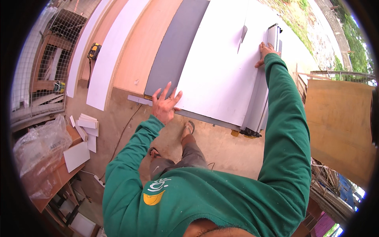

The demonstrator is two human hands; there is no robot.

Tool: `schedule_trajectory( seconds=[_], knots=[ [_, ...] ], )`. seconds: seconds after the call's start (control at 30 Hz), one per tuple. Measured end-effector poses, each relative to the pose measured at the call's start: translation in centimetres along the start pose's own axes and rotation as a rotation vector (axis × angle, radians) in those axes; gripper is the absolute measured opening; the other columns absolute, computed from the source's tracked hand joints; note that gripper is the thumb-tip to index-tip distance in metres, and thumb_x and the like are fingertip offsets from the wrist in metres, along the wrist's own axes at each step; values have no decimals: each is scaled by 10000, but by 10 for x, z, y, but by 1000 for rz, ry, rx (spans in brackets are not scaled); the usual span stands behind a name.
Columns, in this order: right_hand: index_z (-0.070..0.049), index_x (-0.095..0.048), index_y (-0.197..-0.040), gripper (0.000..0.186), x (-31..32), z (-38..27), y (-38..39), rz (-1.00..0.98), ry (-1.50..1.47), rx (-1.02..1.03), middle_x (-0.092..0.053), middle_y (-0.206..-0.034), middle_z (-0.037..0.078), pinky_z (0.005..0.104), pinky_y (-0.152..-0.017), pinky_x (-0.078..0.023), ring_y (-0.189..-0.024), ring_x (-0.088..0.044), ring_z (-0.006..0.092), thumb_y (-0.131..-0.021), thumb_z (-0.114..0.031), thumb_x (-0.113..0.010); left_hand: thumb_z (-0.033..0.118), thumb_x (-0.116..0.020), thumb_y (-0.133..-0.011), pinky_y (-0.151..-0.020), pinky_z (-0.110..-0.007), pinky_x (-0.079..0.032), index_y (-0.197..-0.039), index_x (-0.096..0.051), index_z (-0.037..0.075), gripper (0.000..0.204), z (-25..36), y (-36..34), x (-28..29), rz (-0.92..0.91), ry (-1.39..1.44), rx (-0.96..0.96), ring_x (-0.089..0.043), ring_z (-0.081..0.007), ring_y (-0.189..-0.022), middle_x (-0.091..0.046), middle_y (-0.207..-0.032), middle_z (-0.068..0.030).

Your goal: The person uses a table saw to cut several white rectangular boards into smaller pieces. They position each board against the fence, push it through the spinning blade, and then move the cut pieces to a nearby stack.

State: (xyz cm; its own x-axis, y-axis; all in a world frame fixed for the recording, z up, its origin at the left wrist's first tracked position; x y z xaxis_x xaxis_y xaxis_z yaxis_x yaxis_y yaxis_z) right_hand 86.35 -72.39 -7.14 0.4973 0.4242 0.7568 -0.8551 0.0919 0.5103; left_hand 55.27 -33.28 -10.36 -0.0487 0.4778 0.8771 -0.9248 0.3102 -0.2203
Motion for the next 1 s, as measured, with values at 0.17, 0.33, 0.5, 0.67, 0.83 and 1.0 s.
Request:
schedule_trajectory(
  seconds=[0.17,0.33,0.5,0.67,0.83,1.0],
  knots=[
    [-209,-234,-1610,1356,3,5,-13,22,-3,9,-190,-1680,-97,670,-1167,-292,-1557,-130,198,-510,-490,-977,49,-743,-781,-1129,-540,-219,-1468,-542,210,734,-3,-12,-2,6,30,16,-340,-284,-1493,-611,-1407,-131],
    [-190,-292,-1587,1285,15,2,-17,31,-23,11,-251,-1661,-62,686,-1184,-267,-1543,-181,230,-532,-456,-976,54,-751,-777,-1130,-549,-231,-1476,-534,230,753,-9,-20,-6,5,28,19,-349,-294,-1488,-610,-1408,-130],
    [-195,-309,-1581,1279,15,8,-25,41,-17,7,-262,-1658,-57,686,-1186,-267,-1541,-192,236,-522,-452,-979,66,-760,-790,-1132,-558,-237,-1472,-539,239,738,-11,-31,-7,5,36,19,-345,-298,-1489,-612,-1405,-131],
    [-237,-277,-1599,1339,16,11,-36,13,2,-15,-210,-1673,-99,667,-1178,-287,-1555,-143,206,-487,-468,-987,95,-780,-777,-1138,-547,-235,-1470,-542,238,746,-12,-39,-6,-1,19,21,-351,-297,-1489,-606,-1409,-133],
    [-221,-315,-1583,1311,20,10,-42,59,-12,20,-250,-1660,-80,685,-1172,-275,-1548,-173,231,-485,-471,-986,77,-752,-811,-1139,-559,-226,-1463,-547,236,702,-16,-42,-10,-6,23,40,-333,-292,-1495,-622,-1391,-129],
    [-230,-320,-1584,1326,20,17,-54,67,-5,5,-217,-1672,-106,689,-1165,-267,-1555,-149,228,-468,-492,-986,70,-750,-812,-1144,-553,-220,-1462,-547,231,700,-16,-51,-8,-15,15,22,-340,-293,-1492,-617,-1397,-130]
  ],
)
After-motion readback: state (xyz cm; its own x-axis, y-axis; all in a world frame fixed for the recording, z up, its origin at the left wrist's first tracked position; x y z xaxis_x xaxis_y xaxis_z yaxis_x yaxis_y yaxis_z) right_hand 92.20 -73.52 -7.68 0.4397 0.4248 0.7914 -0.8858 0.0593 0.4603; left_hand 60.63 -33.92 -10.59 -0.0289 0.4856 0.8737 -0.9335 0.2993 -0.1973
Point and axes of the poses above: each hand's wrist, its own y-axis away from the middle knuckle, its own x-axis out of the back of the hand, z = x × y, the point moved 8 cm from there along -y, towards the middle knuckle
